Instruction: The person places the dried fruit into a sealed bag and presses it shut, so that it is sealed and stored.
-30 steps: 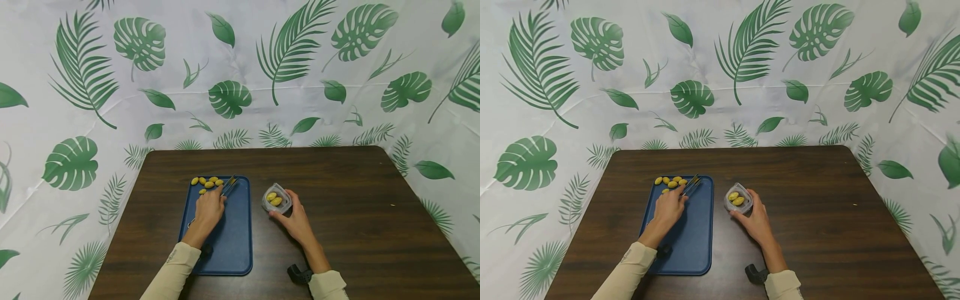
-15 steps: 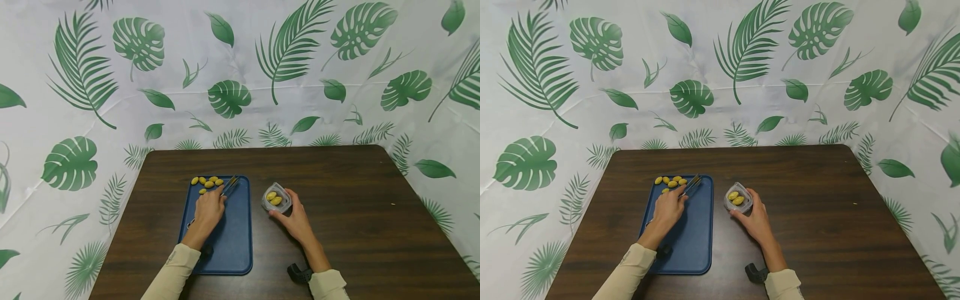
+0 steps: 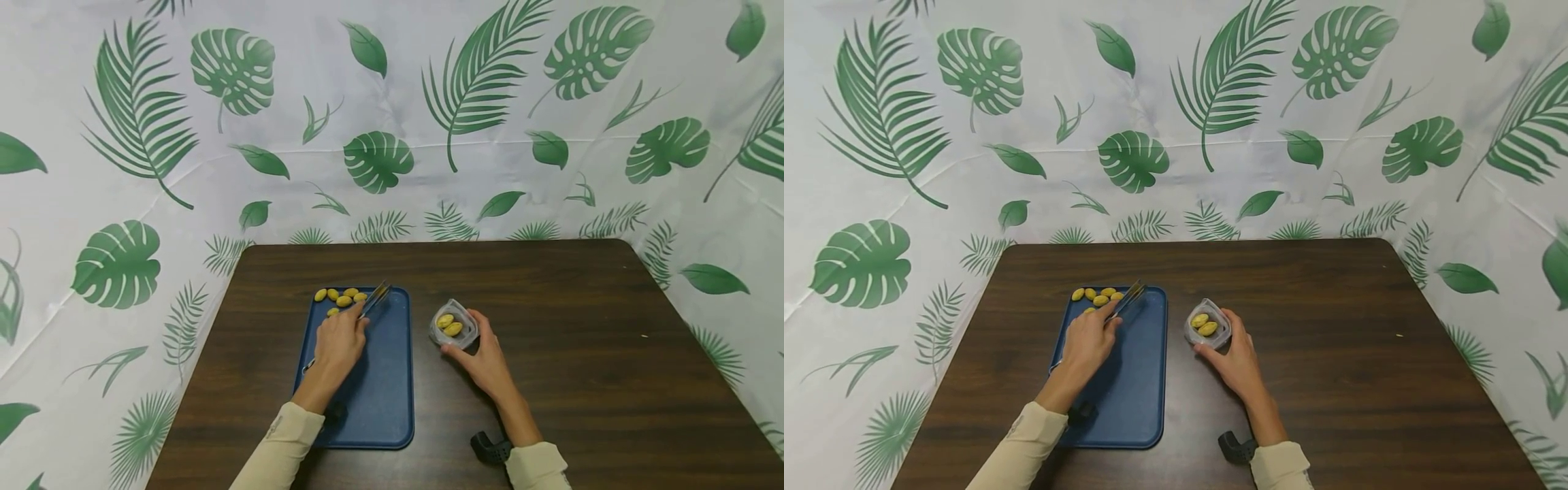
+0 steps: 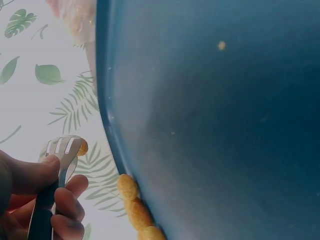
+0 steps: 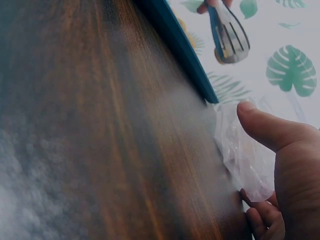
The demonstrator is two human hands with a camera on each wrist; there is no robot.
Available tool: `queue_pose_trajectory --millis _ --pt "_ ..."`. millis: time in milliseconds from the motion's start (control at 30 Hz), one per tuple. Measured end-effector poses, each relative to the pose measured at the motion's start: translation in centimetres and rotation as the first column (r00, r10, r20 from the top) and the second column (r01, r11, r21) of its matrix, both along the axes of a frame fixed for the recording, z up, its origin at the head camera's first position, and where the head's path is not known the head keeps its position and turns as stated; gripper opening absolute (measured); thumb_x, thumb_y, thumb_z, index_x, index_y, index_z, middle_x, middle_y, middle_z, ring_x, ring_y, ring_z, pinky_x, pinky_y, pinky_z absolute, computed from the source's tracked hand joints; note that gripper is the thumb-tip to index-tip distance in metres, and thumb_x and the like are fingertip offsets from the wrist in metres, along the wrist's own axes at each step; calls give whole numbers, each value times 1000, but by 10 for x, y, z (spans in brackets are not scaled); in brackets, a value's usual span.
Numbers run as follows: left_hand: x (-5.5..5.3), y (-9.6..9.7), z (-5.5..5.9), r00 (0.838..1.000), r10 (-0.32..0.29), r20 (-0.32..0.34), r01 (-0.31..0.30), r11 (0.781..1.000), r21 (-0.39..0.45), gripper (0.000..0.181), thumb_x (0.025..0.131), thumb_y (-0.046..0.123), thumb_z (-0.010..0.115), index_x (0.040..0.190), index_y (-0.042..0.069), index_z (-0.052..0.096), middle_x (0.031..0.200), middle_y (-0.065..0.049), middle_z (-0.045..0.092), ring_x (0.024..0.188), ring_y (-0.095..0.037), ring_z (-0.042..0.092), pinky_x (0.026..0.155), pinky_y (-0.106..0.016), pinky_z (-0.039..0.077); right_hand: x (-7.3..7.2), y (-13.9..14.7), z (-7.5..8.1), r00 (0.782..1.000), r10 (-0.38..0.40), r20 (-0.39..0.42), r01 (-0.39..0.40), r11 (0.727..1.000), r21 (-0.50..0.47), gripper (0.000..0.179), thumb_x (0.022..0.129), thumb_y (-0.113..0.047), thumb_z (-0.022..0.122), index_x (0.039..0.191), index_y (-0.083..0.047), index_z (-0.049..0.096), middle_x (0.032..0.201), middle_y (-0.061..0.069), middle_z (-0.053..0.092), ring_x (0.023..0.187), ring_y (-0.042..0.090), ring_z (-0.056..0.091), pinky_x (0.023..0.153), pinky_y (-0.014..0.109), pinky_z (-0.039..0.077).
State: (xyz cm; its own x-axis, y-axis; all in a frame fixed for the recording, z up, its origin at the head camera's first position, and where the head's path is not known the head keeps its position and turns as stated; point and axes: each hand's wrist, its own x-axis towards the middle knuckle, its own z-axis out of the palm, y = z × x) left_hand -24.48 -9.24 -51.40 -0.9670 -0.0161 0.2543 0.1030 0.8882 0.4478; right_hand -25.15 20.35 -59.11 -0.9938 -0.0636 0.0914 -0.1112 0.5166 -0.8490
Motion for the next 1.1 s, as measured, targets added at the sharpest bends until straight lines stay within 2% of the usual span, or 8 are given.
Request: queue_pose_trajectory --millis 367,867,1100 --pt "7 0 17 999 15 -37 -14 1000 23 37 99 24 69 134 12 70 101 -16 79 77 -35 71 67 -52 57 0 0 2 1000 -11 7 11 1000 3 95 81 -40 89 155 -15 36 148 18 54 134 40 49 111 64 35" --pt "13 5 31 998 -2 -59 4 999 34 37 100 25 68 135 13 70 100 -15 79 65 -27 65 58 -44 54 0 0 4 1000 0 -1 0 1000 -1 94 81 -39 89 155 -14 36 147 19 55 133 41 50 111 65 36" --pt "16 7 35 995 -9 -96 12 999 33 36 99 23 70 133 12 71 97 -13 80 60 -24 63 55 -43 53 0 -1 5 1000 -1 2 1 1000 -2 94 81 -40 89 155 -15 37 145 18 57 130 40 50 109 64 37"
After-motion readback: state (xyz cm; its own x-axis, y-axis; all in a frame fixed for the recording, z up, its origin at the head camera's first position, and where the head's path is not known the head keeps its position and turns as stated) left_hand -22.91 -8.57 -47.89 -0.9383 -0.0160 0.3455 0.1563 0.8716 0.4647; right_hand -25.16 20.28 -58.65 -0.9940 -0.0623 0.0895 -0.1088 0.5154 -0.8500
